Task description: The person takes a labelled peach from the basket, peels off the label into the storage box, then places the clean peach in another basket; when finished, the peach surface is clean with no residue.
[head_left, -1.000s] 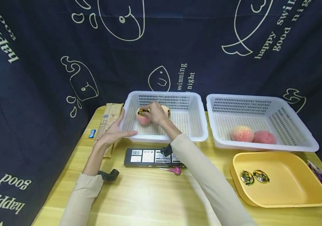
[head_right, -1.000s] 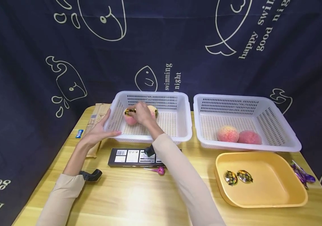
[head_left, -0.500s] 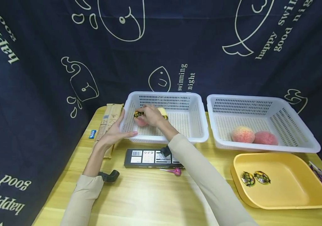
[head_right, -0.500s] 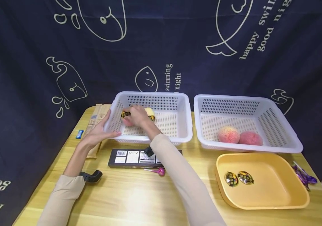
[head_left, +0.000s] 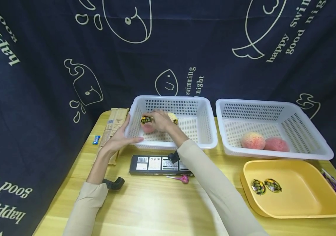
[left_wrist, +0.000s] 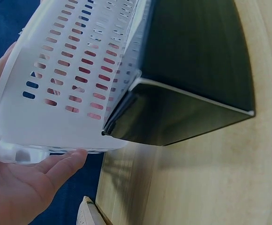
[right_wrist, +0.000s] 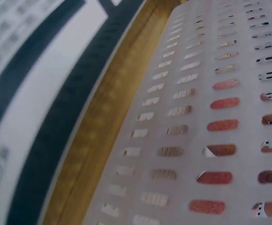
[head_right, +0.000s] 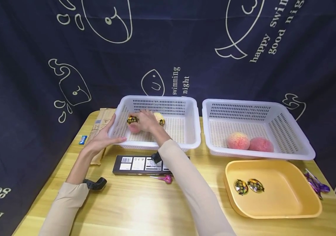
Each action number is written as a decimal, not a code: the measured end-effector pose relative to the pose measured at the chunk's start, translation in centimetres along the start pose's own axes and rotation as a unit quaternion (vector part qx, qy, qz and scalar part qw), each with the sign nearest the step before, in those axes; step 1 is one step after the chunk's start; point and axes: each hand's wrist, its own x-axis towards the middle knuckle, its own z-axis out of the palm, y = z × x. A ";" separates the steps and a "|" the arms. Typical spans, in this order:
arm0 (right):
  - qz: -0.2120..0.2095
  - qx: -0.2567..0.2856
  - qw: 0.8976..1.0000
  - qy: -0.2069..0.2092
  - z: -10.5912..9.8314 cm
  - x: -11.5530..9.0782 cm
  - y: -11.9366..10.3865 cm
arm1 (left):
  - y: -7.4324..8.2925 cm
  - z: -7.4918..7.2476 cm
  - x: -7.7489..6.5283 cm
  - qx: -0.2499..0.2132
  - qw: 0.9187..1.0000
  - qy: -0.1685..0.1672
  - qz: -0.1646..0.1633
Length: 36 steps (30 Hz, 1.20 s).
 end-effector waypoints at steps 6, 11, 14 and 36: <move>-0.028 0.062 0.998 -0.018 0.3 -0.1 0.1 | 0.0 0.1 0.0 -0.008 1.000 -0.003 0.004; -0.049 0.049 0.997 -0.028 0.5 -0.1 0.0 | 0.1 0.3 0.1 -0.006 1.000 -0.004 0.000; -0.047 0.038 0.998 -0.027 0.5 -0.2 -0.1 | 0.0 0.3 0.1 -0.006 1.000 -0.003 -0.002; -0.046 0.262 0.962 0.055 -11.6 -9.5 0.2 | 0.5 0.2 -0.3 0.024 0.999 0.026 -0.042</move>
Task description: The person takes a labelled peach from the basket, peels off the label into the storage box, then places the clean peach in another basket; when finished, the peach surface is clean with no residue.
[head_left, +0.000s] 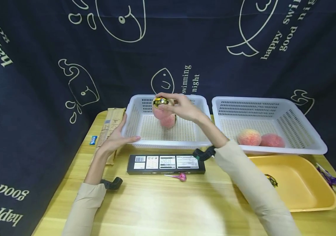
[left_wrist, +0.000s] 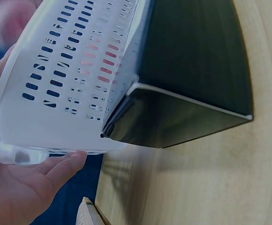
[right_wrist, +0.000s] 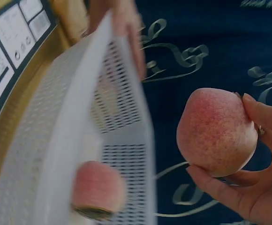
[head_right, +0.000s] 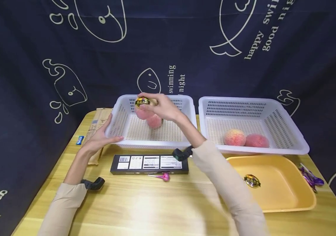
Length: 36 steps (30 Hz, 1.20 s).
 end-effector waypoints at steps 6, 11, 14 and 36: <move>0.021 -0.011 1.000 0.011 -2.4 -11.0 -3.6 | 0.0 0.3 0.2 0.007 1.000 0.003 -0.003; 0.032 -0.043 0.998 0.024 0.5 -18.9 -1.6 | -0.3 0.0 0.3 -0.001 1.000 0.001 -0.004; 0.059 -0.042 0.997 0.034 2.0 -22.4 0.1 | -0.3 0.1 0.3 -0.001 1.000 0.000 0.000; 0.089 -0.068 0.992 0.057 5.6 -28.5 4.2 | 1.1 -0.2 -0.7 0.071 0.997 0.010 0.031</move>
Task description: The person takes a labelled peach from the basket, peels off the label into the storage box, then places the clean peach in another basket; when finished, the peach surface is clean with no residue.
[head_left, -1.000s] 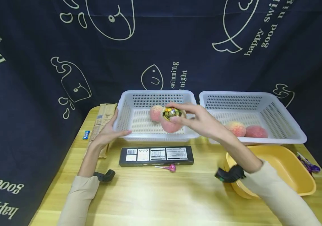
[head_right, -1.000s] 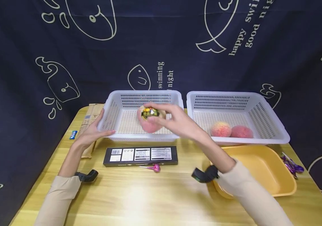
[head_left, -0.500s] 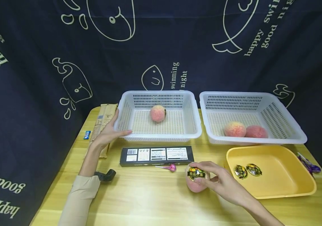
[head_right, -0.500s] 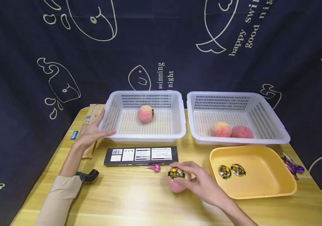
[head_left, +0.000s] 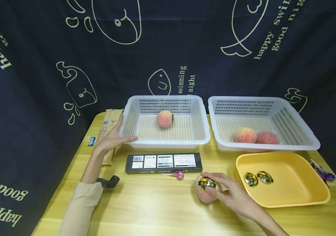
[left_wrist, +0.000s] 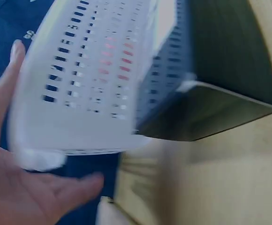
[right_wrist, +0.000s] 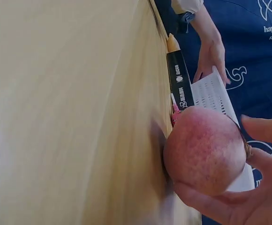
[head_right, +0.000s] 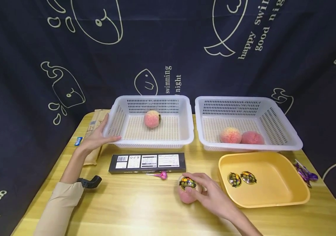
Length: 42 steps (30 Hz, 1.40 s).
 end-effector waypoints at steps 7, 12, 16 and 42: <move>-0.004 0.009 1.000 -0.009 -0.4 -0.6 0.1 | 6.4 2.7 -4.7 0.068 0.982 0.104 0.144; -0.020 0.029 0.998 0.058 -0.2 -0.7 0.4 | 10.6 10.6 -9.6 0.004 0.973 -0.023 0.231; -0.030 0.051 0.995 0.079 0.0 -0.8 0.5 | 10.4 17.4 -11.8 -0.010 0.972 -0.128 0.197; 0.021 0.054 0.981 0.187 -0.3 -1.3 0.2 | 8.5 25.6 -10.2 -0.164 0.968 -0.166 0.092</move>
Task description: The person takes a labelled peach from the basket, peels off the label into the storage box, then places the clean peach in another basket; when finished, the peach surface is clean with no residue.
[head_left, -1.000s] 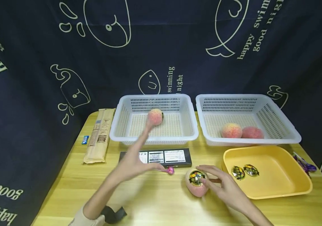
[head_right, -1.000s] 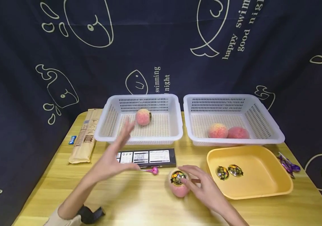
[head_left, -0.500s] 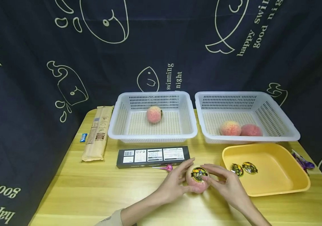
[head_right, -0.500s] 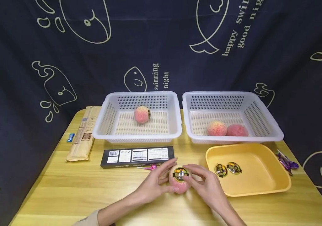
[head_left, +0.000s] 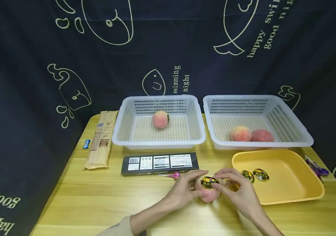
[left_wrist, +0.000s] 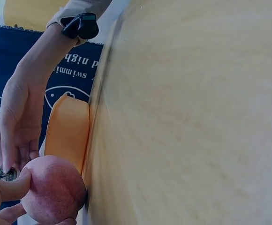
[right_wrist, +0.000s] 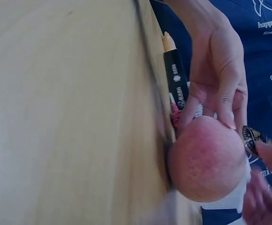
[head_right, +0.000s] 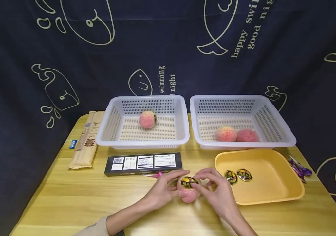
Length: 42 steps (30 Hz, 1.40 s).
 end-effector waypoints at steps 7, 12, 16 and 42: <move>0.002 0.008 1.000 0.003 -4.2 1.3 -0.1 | 0.1 -0.1 -0.1 -0.001 1.000 -0.015 -0.001; 0.043 -0.033 0.998 0.008 -9.7 2.2 2.8 | 0.3 -0.2 -0.1 0.007 1.000 -0.027 -0.002; 0.068 -0.062 0.995 -0.025 -12.1 2.2 5.7 | 0.4 -0.3 0.0 0.012 0.999 -0.032 -0.005; 0.085 -0.254 0.951 -0.156 -14.8 4.9 8.5 | 0.3 -0.6 0.4 0.029 0.998 -0.058 0.005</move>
